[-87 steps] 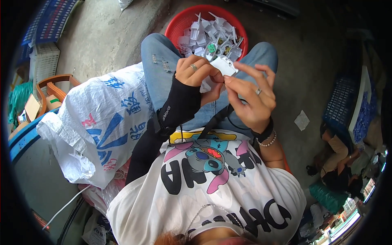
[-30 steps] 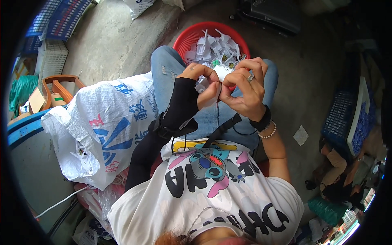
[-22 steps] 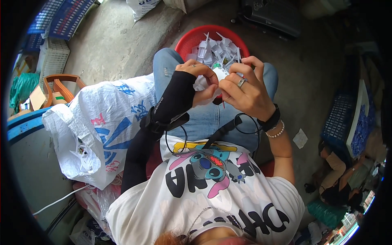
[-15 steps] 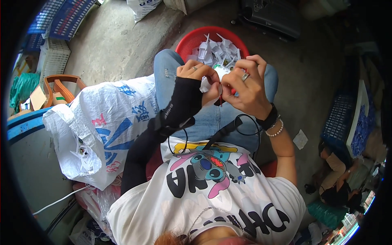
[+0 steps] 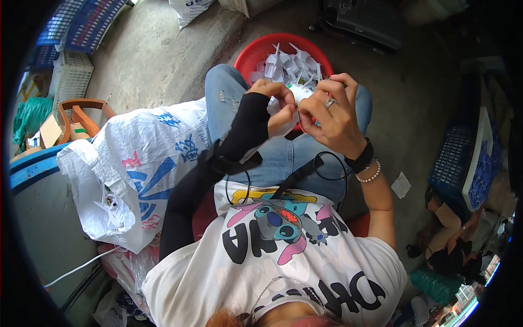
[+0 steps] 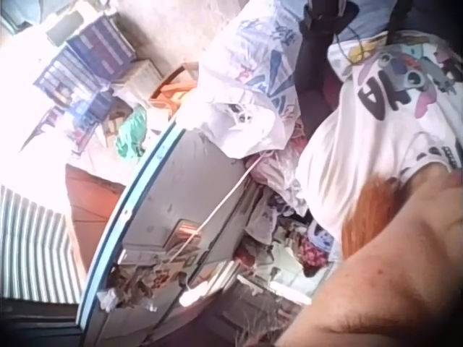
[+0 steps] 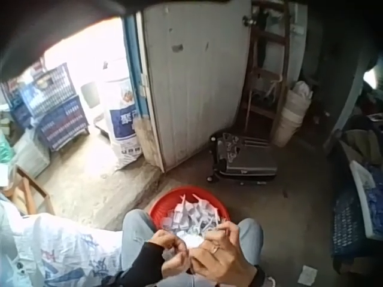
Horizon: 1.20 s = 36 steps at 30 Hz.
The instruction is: Assemble small plastic components and internal parts and sort them into bags and buckets.
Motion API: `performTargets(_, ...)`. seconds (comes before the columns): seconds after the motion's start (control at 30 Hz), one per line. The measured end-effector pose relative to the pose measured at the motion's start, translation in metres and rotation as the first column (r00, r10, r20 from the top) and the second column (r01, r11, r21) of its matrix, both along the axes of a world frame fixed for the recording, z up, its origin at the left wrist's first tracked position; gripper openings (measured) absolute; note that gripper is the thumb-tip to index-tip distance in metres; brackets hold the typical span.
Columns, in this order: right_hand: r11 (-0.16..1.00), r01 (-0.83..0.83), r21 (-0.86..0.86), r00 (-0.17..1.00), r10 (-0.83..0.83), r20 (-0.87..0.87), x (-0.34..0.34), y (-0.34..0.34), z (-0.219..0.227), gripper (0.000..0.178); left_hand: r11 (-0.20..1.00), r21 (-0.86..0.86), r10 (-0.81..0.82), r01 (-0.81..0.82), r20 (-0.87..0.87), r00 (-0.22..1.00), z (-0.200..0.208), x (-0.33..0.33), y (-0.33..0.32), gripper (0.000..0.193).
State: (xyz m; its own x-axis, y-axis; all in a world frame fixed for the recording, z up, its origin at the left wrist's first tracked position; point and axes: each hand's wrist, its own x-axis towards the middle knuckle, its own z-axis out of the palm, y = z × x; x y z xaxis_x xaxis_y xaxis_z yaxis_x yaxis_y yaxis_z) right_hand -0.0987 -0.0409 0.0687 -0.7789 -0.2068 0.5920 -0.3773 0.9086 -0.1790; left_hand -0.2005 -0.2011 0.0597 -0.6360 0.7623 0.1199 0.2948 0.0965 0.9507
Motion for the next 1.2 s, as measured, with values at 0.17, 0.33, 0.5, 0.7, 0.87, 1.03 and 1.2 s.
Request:
performTargets(0.17, 0.992, 0.071, -0.102, 0.996, -0.076, -0.050, -0.001, -0.002, -0.001, 0.019, 0.998, 0.048, 0.026, -0.032, 0.117, 0.993, -0.016, 0.004, -0.001, 0.014)
performTargets(0.33, 0.999, -0.038, 0.025, 0.999, 0.038, -0.031, -0.002, -0.002, -0.002, 0.019, 0.960, -0.104, -0.268, 0.258, -0.097, 0.958, -0.010, -0.018, -0.002, 0.013)
performTargets(0.5, 0.996, 0.044, -0.077, 0.997, -0.048, -0.055, -0.004, -0.003, -0.005, 0.020, 0.993, 0.095, -0.102, 0.072, 0.372, 0.923, -0.014, 0.003, 0.000, 0.013)
performTargets(0.7, 0.999, -0.026, -0.029, 1.000, 0.025, -0.013, -0.001, -0.002, -0.002, 0.021, 0.982, 0.062, -0.190, 0.181, 0.224, 0.956, -0.003, -0.008, -0.006, 0.014)
performTargets(0.87, 0.996, -0.076, 0.049, 0.997, 0.077, -0.020, -0.003, -0.004, -0.007, 0.021, 0.933, -0.103, -0.353, 0.344, -0.087, 0.932, 0.004, -0.020, -0.007, 0.011)
performTargets(1.03, 1.000, 0.012, -0.013, 0.999, -0.013, -0.052, -0.002, -0.004, -0.004, 0.022, 0.986, -0.009, -0.158, 0.164, 0.225, 0.961, -0.011, -0.006, -0.008, 0.010)
performTargets(1.2, 1.000, -0.021, -0.008, 0.998, 0.020, -0.055, -0.001, -0.001, -0.004, 0.025, 0.965, 0.102, -0.261, 0.241, 0.355, 0.898, -0.002, -0.008, -0.007, 0.014)
